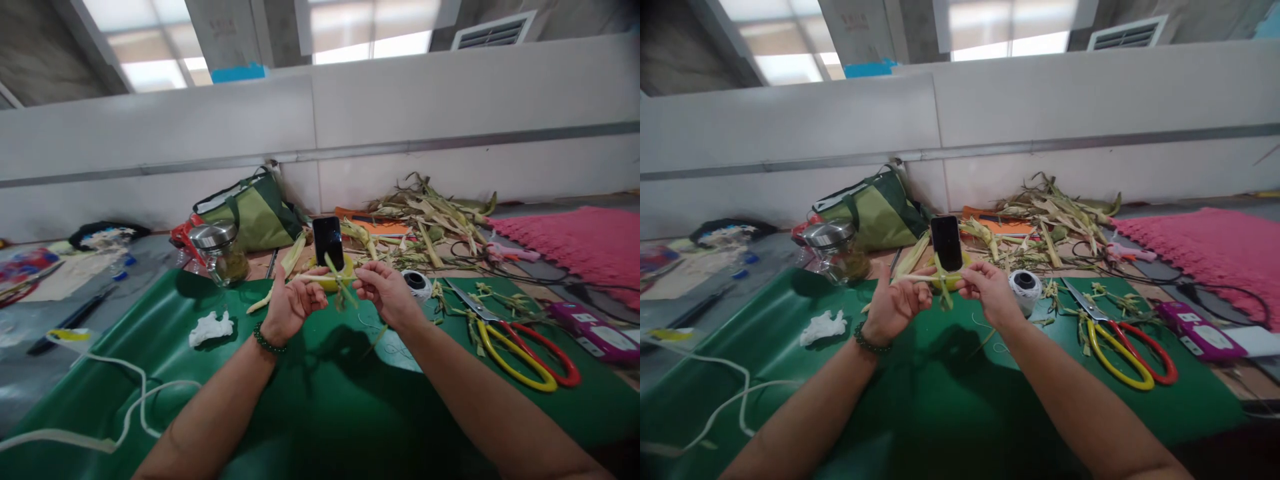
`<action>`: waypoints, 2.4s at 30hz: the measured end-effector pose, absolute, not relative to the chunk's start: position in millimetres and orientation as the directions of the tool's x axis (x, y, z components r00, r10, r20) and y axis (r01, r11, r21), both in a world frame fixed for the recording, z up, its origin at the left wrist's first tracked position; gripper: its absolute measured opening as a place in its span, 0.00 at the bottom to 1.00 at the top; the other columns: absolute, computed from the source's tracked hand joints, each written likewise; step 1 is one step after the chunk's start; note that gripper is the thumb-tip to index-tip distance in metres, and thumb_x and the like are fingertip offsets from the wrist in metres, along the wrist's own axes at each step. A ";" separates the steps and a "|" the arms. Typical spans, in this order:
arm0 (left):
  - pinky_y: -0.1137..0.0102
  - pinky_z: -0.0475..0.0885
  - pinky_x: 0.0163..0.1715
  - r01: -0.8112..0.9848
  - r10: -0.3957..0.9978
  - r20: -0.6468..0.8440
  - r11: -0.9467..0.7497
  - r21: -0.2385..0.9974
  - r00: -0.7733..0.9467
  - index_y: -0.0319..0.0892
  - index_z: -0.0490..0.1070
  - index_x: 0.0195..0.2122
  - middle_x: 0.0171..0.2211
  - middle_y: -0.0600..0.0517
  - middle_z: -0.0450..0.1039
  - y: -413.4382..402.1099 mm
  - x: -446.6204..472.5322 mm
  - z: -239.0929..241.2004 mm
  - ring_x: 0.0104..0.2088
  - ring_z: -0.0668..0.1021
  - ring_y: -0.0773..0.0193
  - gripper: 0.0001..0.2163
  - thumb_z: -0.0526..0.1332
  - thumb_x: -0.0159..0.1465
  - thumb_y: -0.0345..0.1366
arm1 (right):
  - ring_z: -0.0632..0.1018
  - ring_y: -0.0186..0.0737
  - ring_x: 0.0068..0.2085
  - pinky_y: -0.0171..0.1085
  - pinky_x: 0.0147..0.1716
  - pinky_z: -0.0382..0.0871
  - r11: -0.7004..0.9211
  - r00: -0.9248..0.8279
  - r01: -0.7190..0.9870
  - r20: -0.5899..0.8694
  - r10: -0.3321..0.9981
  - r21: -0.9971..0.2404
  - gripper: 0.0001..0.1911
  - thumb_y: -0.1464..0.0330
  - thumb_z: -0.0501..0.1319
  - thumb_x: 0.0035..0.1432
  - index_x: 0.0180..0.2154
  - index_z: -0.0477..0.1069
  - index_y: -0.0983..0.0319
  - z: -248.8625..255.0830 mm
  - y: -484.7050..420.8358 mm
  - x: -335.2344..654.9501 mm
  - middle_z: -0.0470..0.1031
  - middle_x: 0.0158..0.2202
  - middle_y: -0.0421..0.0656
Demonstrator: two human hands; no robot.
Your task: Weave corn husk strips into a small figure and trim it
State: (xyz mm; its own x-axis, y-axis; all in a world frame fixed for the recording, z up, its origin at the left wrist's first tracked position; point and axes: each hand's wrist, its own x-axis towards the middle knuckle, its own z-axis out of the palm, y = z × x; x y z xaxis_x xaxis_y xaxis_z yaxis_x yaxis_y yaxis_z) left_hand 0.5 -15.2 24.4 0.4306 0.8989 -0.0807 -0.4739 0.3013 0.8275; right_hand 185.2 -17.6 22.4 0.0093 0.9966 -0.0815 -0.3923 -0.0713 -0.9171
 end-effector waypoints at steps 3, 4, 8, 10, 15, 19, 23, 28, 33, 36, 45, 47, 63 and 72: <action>0.73 0.67 0.24 -0.484 0.918 -0.048 0.251 0.839 0.394 0.30 0.72 0.47 0.22 0.51 0.73 -17.2 2.1 23.5 0.23 0.74 0.67 0.29 0.61 0.58 0.55 | 0.72 0.29 0.17 0.28 0.18 0.65 -0.051 0.053 -0.432 -0.082 0.995 -0.900 0.21 0.62 0.74 0.30 0.26 0.67 0.62 22.3 -16.4 183.5 0.73 0.16 0.35; 0.74 0.66 0.24 -0.453 0.920 -0.054 0.241 0.859 0.387 0.31 0.73 0.47 0.22 0.52 0.72 -18.6 3.4 23.1 0.23 0.74 0.69 0.26 0.65 0.57 0.50 | 0.72 0.29 0.17 0.28 0.18 0.65 -0.047 0.052 -0.430 -0.076 0.996 -0.902 0.21 0.62 0.74 0.31 0.26 0.67 0.62 22.3 -16.6 182.6 0.73 0.16 0.36; 0.75 0.68 0.25 -0.395 0.945 -0.119 0.239 0.887 0.305 0.37 0.73 0.40 0.27 0.53 0.73 -23.9 9.5 21.9 0.27 0.75 0.68 0.18 0.71 0.49 0.38 | 0.74 0.30 0.19 0.29 0.21 0.69 -0.036 0.036 -0.433 -0.057 0.998 -0.900 0.22 0.61 0.74 0.33 0.27 0.66 0.62 21.8 -19.0 178.9 0.75 0.18 0.37; 0.73 0.70 0.28 -0.378 0.951 -0.138 0.240 0.894 0.277 0.38 0.72 0.36 0.30 0.51 0.75 -25.4 12.7 21.5 0.30 0.76 0.65 0.17 0.71 0.48 0.39 | 0.75 0.31 0.20 0.30 0.24 0.71 -0.015 0.036 -0.431 -0.033 0.999 -0.902 0.22 0.59 0.73 0.34 0.28 0.66 0.61 20.0 -20.0 177.2 0.76 0.19 0.37; 0.74 0.66 0.27 -0.243 0.967 -0.041 0.104 0.965 0.252 0.37 0.74 0.31 0.25 0.50 0.75 -24.8 16.9 20.3 0.27 0.75 0.67 0.17 0.72 0.47 0.44 | 0.79 0.37 0.25 0.39 0.31 0.76 0.129 -0.049 -0.206 0.142 0.989 -0.970 0.16 0.56 0.67 0.47 0.29 0.65 0.60 15.5 -23.9 176.8 0.75 0.22 0.38; 0.75 0.62 0.22 -0.020 0.970 0.027 -0.023 1.000 0.242 0.37 0.75 0.27 0.20 0.52 0.73 -22.7 10.8 23.1 0.21 0.69 0.70 0.15 0.69 0.50 0.45 | 0.79 0.46 0.41 0.47 0.44 0.73 0.491 -0.133 0.262 0.473 0.871 -0.831 0.07 0.67 0.62 0.52 0.35 0.70 0.60 24.0 -29.8 187.6 0.77 0.36 0.46; 0.74 0.65 0.26 0.184 0.912 0.077 -0.163 0.969 0.404 0.36 0.77 0.26 0.22 0.52 0.74 -25.4 6.4 25.4 0.24 0.70 0.68 0.09 0.66 0.53 0.39 | 0.71 0.49 0.54 0.50 0.53 0.65 0.749 -0.409 0.454 0.634 0.656 -0.482 0.18 0.74 0.62 0.48 0.43 0.69 0.60 34.6 -33.2 199.0 0.72 0.51 0.50; 0.74 0.64 0.26 0.232 0.819 -0.006 -0.155 0.960 0.573 0.35 0.77 0.27 0.22 0.52 0.73 -27.0 5.1 24.6 0.24 0.69 0.68 0.10 0.63 0.55 0.38 | 0.75 0.39 0.38 0.36 0.38 0.68 0.784 -0.620 0.414 0.487 0.615 -0.463 0.11 0.77 0.61 0.49 0.36 0.71 0.61 33.9 -34.9 199.5 0.75 0.34 0.43; 0.74 0.65 0.26 0.304 0.812 -0.050 -0.160 0.939 0.582 0.36 0.75 0.25 0.21 0.53 0.71 -26.1 3.2 27.4 0.23 0.69 0.69 0.09 0.62 0.55 0.37 | 0.75 0.37 0.32 0.33 0.33 0.66 0.741 -0.597 0.490 0.443 0.669 -0.459 0.10 0.78 0.61 0.45 0.32 0.72 0.61 26.5 -35.8 196.1 0.76 0.30 0.41; 0.74 0.65 0.25 0.341 0.838 0.002 -0.224 0.913 0.545 0.36 0.75 0.25 0.21 0.53 0.72 -29.1 3.7 29.8 0.23 0.70 0.69 0.09 0.61 0.57 0.36 | 0.75 0.37 0.31 0.33 0.32 0.66 0.737 -0.556 0.497 0.483 0.676 -0.459 0.09 0.77 0.60 0.44 0.31 0.72 0.61 22.7 -35.6 194.5 0.77 0.29 0.41; 0.71 0.70 0.30 0.382 0.858 0.392 -0.502 0.776 0.331 0.39 0.78 0.28 0.25 0.49 0.77 -43.6 11.5 25.5 0.27 0.76 0.64 0.08 0.61 0.60 0.35 | 0.78 0.36 0.30 0.33 0.32 0.71 0.593 -0.337 0.390 0.490 0.804 -0.705 0.06 0.73 0.60 0.45 0.29 0.73 0.61 21.3 -33.4 191.8 0.78 0.27 0.40; 0.70 0.71 0.32 0.395 0.852 0.436 -0.522 0.756 0.290 0.40 0.78 0.29 0.26 0.48 0.78 -43.3 12.4 24.4 0.29 0.77 0.63 0.08 0.61 0.60 0.34 | 0.78 0.37 0.30 0.33 0.32 0.72 0.565 -0.294 0.368 0.484 0.824 -0.739 0.05 0.72 0.60 0.45 0.29 0.74 0.61 21.0 -32.5 191.0 0.78 0.27 0.40; 0.70 0.74 0.31 0.152 0.876 0.075 -0.167 0.974 0.477 0.37 0.77 0.31 0.26 0.49 0.77 -28.3 -0.7 29.2 0.27 0.78 0.64 0.10 0.66 0.56 0.40 | 0.74 0.38 0.35 0.36 0.35 0.68 0.786 -0.459 0.397 0.639 0.617 -0.474 0.04 0.74 0.58 0.54 0.31 0.65 0.60 27.5 -29.2 199.6 0.73 0.30 0.42; 0.65 0.72 0.42 0.437 0.898 0.359 -0.437 0.786 0.253 0.43 0.82 0.31 0.32 0.47 0.80 -13.3 -13.6 29.2 0.37 0.77 0.57 0.07 0.66 0.56 0.38 | 0.71 0.41 0.35 0.39 0.36 0.67 0.821 -0.444 0.529 0.754 0.483 -0.215 0.08 0.78 0.57 0.53 0.27 0.64 0.59 29.8 -23.7 204.4 0.72 0.28 0.43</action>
State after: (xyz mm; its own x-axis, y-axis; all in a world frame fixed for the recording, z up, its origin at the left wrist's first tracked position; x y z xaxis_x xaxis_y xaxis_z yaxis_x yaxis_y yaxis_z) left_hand -13.6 -13.3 29.2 0.2535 0.8984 0.3585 0.4373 -0.4370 0.7860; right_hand 204.4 -23.7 29.8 -0.4445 0.4831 0.7544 0.5285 0.8214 -0.2146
